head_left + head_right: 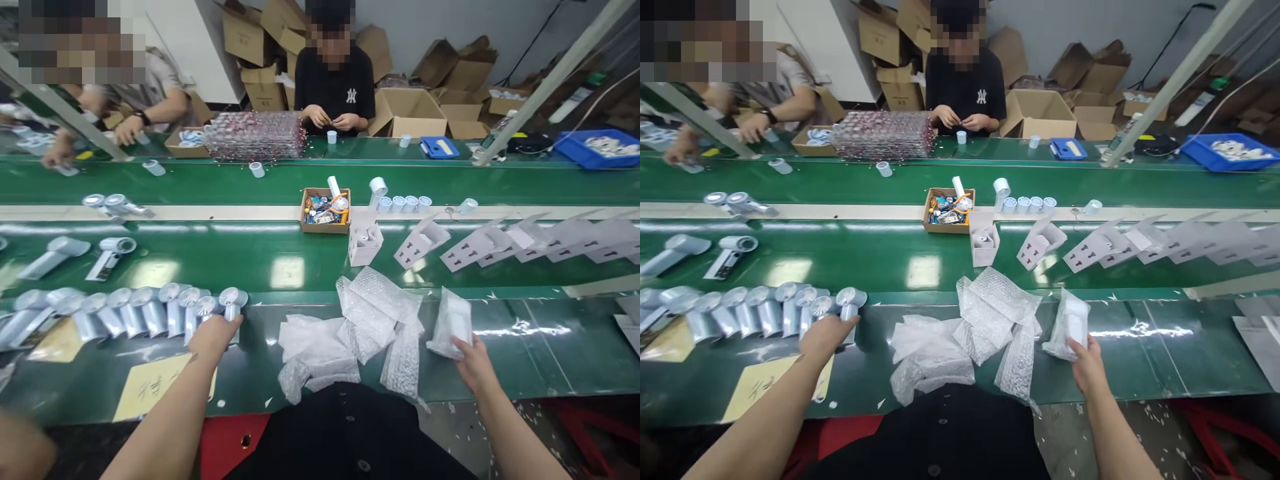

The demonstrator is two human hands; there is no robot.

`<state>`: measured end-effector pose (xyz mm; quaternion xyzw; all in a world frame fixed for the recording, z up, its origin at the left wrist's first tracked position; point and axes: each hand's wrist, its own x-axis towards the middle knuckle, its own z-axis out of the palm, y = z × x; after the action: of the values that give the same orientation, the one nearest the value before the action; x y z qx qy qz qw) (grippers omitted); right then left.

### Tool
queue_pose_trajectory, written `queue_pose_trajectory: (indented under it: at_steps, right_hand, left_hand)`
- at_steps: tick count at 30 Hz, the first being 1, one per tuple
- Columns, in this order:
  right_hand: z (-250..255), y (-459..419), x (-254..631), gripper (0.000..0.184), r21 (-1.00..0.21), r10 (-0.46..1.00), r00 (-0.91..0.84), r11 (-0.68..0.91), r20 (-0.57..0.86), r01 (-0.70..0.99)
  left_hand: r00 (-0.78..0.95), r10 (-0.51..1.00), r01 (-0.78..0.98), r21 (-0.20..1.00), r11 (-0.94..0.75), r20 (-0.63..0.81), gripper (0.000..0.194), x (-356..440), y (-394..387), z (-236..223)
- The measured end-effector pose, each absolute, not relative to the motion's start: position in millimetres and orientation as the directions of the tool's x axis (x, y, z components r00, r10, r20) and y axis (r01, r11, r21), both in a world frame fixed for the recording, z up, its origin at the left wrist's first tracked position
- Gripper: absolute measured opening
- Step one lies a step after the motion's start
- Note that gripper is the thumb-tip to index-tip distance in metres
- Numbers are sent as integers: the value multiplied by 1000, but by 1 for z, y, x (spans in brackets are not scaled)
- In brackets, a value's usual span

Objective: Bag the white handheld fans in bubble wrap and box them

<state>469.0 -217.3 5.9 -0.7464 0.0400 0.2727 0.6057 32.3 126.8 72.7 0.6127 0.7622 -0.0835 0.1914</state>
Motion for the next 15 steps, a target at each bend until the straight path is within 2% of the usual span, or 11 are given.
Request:
queue_pose_trajectory:
  at_steps: [2, 5, 6, 7, 8, 9, 10, 12, 15]
  right_hand:
    - [11, -215, 461, 55, -892, 208, 887, -288, -413, -348]
    - [36, -192, 433, 53, -908, 177, 932, -341, -317, -244]
    - [46, -178, 419, 52, -909, 228, 915, -338, -331, -245]
    - [56, -163, 405, 50, -898, 362, 832, -299, -420, -323]
    - [64, -149, 392, 49, -849, 509, 684, -238, -523, -472]
    - [70, -135, 382, 48, -778, 640, 522, -200, -564, -596]
    - [74, -126, 376, 46, -722, 693, 446, -155, -567, -675]
    - [74, -119, 378, 44, -671, 695, 446, -70, -563, -738]
    - [61, -136, 407, 42, -689, 620, 514, -61, -593, -722]
  left_hand:
    - [-158, 888, 950, 178, 255, -431, 41, 48, 122, 78]
    - [44, 852, 780, 550, 297, -522, 47, 103, 86, 90]
    - [155, 813, 690, 651, 317, -561, 46, 129, 68, 93]
    - [295, 762, 627, 719, 300, -576, 45, 156, 49, 94]
    - [427, 708, 605, 759, 239, -563, 45, 184, 32, 93]
    - [534, 658, 596, 789, 152, -530, 45, 210, 19, 90]
    - [609, 608, 602, 796, 62, -509, 44, 234, 12, 85]
    - [598, 639, 674, 735, -75, -484, 44, 274, 19, 72]
    - [475, 756, 784, 607, -130, -451, 35, 313, 60, 47]
